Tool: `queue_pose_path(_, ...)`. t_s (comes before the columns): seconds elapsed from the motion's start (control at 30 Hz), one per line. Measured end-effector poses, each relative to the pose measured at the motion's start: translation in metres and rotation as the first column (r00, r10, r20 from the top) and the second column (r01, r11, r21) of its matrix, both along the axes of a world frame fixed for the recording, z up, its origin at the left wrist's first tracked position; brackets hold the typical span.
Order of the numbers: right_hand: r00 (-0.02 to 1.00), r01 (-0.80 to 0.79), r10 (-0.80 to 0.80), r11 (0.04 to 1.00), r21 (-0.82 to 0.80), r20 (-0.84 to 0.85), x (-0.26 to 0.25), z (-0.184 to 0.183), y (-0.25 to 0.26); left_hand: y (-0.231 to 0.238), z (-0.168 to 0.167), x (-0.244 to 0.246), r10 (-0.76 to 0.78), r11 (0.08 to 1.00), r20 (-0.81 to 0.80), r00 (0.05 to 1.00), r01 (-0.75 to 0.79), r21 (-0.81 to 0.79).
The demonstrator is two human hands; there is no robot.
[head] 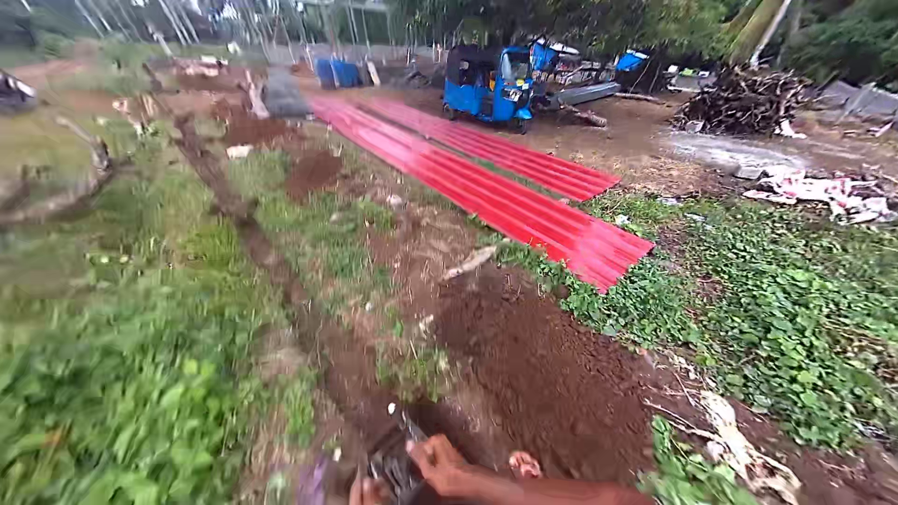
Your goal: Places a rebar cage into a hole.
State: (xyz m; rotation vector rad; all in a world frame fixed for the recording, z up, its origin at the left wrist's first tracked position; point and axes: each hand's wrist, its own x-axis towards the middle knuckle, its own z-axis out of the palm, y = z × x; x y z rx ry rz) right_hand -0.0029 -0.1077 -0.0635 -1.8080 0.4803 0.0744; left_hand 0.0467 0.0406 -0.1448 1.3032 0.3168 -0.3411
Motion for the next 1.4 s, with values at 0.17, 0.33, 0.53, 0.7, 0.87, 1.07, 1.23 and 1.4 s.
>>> queue_pose_path(0.17,0.947,-0.232,0.219,0.972,-0.031,-0.235,0.023,0.009,-0.043,-0.033,0.008,0.005,0.074,0.987,-0.105,0.992,-0.058,0.148)
queue_pose_path(0.33,0.847,-0.526,0.459,0.8,-0.289,-0.269,0.02,0.026,-0.125,-0.018,-0.025,0.025,-0.045,0.942,-0.126,0.991,0.084,0.326)
queue_pose_path(0.53,0.936,-0.009,-0.1,0.952,-0.307,-0.338,-0.127,0.023,-0.255,-0.015,-0.01,0.044,-0.12,0.933,-0.236,0.964,0.191,0.304)
queue_pose_path(0.7,0.551,0.447,-0.516,0.846,-0.291,-0.656,-0.378,-0.02,-0.278,0.001,-0.007,0.041,-0.14,0.895,-0.268,0.953,0.238,0.377)
queue_pose_path(0.87,0.092,0.784,-0.765,0.45,-0.427,-0.638,-0.518,0.019,-0.226,0.067,0.015,0.002,0.003,0.87,-0.422,0.907,0.205,0.448)
queue_pose_path(1.07,0.117,0.791,-0.822,0.416,-0.449,-0.557,-0.5,0.031,-0.261,0.148,-0.012,-0.148,0.115,0.832,-0.656,0.746,0.288,0.474)
queue_pose_path(1.23,0.515,0.683,-0.729,0.667,-0.298,-0.451,-0.333,0.036,-0.309,0.142,0.029,-0.228,-0.106,0.432,-0.73,0.675,0.693,0.577)
queue_pose_path(1.4,0.918,0.073,-0.173,0.958,-0.278,-0.356,-0.115,0.05,-0.27,0.151,0.033,-0.224,0.094,0.718,-0.619,0.78,0.378,0.584)
